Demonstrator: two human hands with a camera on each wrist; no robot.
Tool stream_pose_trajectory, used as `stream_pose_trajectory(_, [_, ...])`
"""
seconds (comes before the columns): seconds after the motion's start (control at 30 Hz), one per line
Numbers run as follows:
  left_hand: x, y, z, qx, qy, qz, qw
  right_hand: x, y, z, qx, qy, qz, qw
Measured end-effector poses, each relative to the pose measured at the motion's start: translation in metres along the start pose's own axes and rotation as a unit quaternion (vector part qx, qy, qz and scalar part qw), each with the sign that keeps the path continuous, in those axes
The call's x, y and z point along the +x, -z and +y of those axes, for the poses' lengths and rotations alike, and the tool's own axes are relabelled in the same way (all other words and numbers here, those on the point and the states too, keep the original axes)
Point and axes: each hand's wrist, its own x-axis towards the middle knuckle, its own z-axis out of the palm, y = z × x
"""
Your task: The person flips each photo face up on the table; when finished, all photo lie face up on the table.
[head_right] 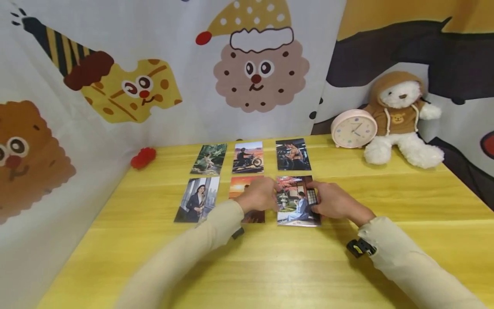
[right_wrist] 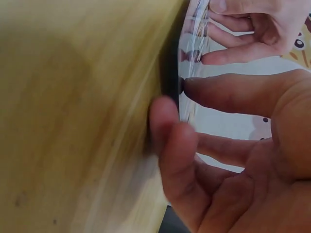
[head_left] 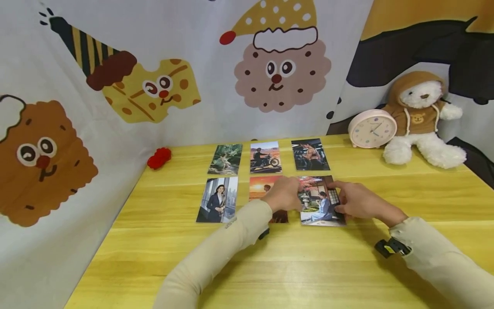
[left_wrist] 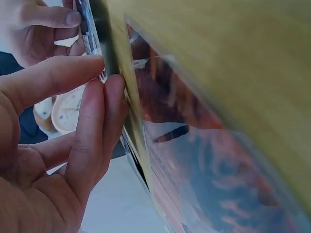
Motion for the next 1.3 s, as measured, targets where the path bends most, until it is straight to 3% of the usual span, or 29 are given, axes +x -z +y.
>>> stream_pose_trajectory(0.23, [0.006,-0.001,0.002,0.028,-0.014,-0.008,0.9995,0.001,-0.002,0.004,-0.055,0.015,0.008,0.9984])
stream_pose_trajectory(0.37, [0.006,-0.002,0.001,0.02,-0.012,-0.008,0.9997,0.005,-0.002,0.002,-0.071,0.011,0.008,0.9974])
stream_pose_trajectory(0.8, [0.005,-0.004,0.007,0.015,0.011,-0.008,0.9998,0.007,0.004,0.002,-0.077,0.003,-0.01,0.997])
stream_pose_trajectory(1.07, [0.007,-0.003,0.005,0.009,0.003,-0.017,0.9998,0.01,0.006,0.003,-0.07,-0.006,-0.018,0.9973])
stream_pose_trajectory(1.17, [0.004,0.0,0.005,0.012,-0.004,-0.005,0.9999,0.008,0.007,0.004,-0.071,-0.005,-0.017,0.9973])
stream_pose_trajectory(1.3, [-0.009,0.014,-0.003,-0.022,-0.02,0.015,0.9994,0.004,0.013,0.003,-0.068,0.001,0.02,0.9975])
